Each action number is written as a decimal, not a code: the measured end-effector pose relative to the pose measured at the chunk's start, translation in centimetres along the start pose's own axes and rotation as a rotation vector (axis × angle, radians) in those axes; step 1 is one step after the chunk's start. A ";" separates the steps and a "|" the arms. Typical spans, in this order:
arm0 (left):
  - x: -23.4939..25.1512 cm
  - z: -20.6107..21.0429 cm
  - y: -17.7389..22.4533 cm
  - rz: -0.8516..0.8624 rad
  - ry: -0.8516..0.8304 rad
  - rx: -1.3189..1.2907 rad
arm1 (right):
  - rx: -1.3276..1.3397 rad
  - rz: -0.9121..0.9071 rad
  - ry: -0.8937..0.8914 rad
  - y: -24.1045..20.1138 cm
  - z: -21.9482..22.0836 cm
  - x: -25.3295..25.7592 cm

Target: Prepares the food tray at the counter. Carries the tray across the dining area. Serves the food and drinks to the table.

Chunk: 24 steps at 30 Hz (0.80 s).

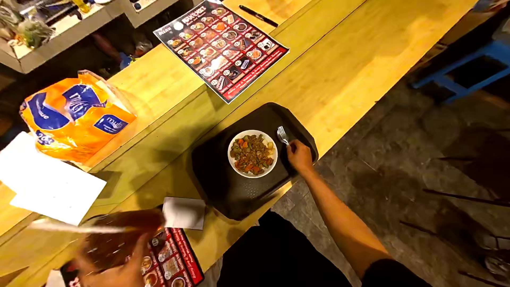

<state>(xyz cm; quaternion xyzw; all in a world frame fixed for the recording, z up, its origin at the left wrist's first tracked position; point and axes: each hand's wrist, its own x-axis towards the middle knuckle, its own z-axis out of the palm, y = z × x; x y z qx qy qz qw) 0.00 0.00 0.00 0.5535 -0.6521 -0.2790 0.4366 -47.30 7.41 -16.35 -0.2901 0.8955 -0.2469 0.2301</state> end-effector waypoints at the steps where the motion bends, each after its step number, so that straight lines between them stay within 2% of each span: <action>1: -0.9 3.0 -0.3 -0.019 0.011 -0.049 | -0.009 -0.004 0.000 -0.1 0.3 0.8; 3: -2.1 8.5 -1.5 -0.015 -0.005 -0.171 | -0.004 -0.019 0.014 -0.1 0.9 1.9; 6: -3.5 15.1 -3.6 0.005 -0.071 -0.198 | -0.004 -0.069 0.042 0.1 1.3 2.8; 11: -5.1 22.1 -5.1 -0.060 -0.092 -0.130 | -0.013 -0.199 0.061 1.2 1.2 3.8; 15: -5.0 24.0 -5.5 -0.097 -0.111 -0.132 | -0.018 -0.227 0.054 1.8 0.5 4.1; 19: -4.4 24.4 -5.5 -0.091 -0.113 -0.156 | -0.015 -0.216 0.068 2.5 -1.0 3.2; 24: -3.9 24.4 -6.4 -0.089 -0.122 -0.157 | 0.019 -0.264 0.122 5.3 -2.4 1.5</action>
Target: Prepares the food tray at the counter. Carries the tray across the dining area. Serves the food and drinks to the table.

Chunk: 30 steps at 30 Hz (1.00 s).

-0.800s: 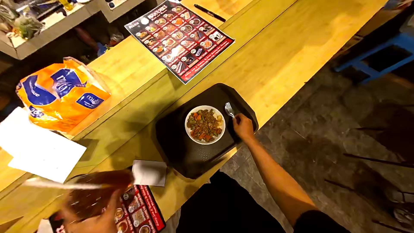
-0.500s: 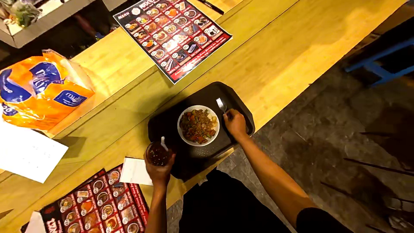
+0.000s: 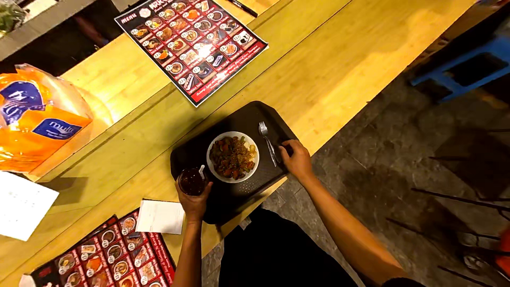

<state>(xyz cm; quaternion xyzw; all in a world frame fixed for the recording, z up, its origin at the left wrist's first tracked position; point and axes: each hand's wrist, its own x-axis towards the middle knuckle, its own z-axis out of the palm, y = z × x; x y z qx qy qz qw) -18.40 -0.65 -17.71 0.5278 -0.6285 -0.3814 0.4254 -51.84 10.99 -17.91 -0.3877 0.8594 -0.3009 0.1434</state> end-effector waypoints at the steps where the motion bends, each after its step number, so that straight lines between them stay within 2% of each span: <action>1: 0.0 -0.1 0.0 0.002 -0.008 -0.004 | 0.010 -0.013 0.020 0.4 -0.2 -0.5; 11: -1.2 -1.8 -0.6 -0.028 -0.093 -0.047 | 0.060 -0.037 0.137 2.7 -1.8 -6.9; 17: -7.2 -6.8 -1.0 -0.021 -0.081 0.045 | 0.080 -0.004 0.064 2.5 -2.0 -12.6; 20: -9.6 -8.9 -2.1 -0.014 -0.103 0.086 | 0.094 0.040 0.027 2.4 -0.7 -16.0; 23: -8.9 -9.7 -3.1 0.010 -0.141 0.182 | 0.154 0.085 -0.006 1.7 1.0 -19.0; 26: -6.7 -10.3 -3.4 0.067 -0.161 0.318 | 0.194 0.096 -0.159 0.3 3.2 -21.4; 28: -5.0 -9.9 -3.0 0.026 -0.194 0.381 | 0.199 0.053 -0.246 -0.8 4.3 -21.8; 30: -3.5 -9.3 -2.3 -0.030 -0.232 0.448 | 0.189 0.007 -0.243 -1.5 4.7 -21.0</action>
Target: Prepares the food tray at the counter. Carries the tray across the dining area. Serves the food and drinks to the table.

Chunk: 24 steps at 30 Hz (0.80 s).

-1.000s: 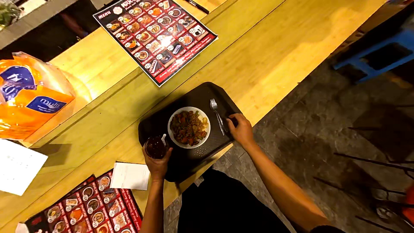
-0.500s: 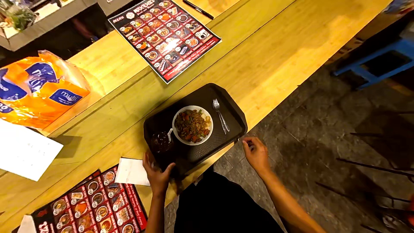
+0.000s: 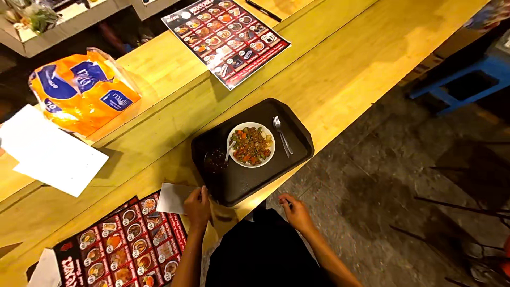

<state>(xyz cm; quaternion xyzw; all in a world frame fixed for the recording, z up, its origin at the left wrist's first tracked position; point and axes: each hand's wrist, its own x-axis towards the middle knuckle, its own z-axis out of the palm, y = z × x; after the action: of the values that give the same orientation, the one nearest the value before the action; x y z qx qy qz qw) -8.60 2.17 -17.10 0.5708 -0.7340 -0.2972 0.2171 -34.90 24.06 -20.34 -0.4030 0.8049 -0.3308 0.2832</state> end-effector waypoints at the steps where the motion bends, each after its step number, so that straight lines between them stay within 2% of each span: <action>1: 0.6 0.1 0.3 -0.013 -0.005 0.031 | -0.008 -0.030 0.043 -0.2 -0.3 0.9; 3: 1.5 0.4 0.9 -0.007 -0.012 0.044 | -0.023 -0.079 0.157 -0.8 -2.0 3.2; 7: 2.8 2.5 1.9 0.077 0.036 -0.094 | 0.024 -0.160 0.325 -1.6 -5.8 9.1; 9: 3.3 3.7 3.0 0.078 0.083 -0.113 | 0.100 -0.124 0.249 -2.5 -6.8 11.7; 13: 4.3 5.9 4.6 -0.013 0.123 -0.219 | 0.364 0.104 -0.121 -5.6 -6.6 15.6; 15: 4.3 6.4 5.1 -0.056 0.143 -0.268 | 0.452 0.158 -0.222 -6.3 -5.9 16.7; 20: 4.5 6.5 5.4 -0.088 0.157 -0.182 | 0.470 0.150 -0.238 -6.3 -5.6 18.3; 24: 3.7 6.1 5.8 -0.207 0.100 -0.305 | 0.371 0.172 -0.256 -6.4 -6.6 18.3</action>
<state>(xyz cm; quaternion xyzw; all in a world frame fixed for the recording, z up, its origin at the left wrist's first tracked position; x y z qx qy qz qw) -17.66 0.79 -17.66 0.6179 -0.6060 -0.3970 0.3057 -46.13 7.88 -14.88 -0.3129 0.7194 -0.3939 0.4789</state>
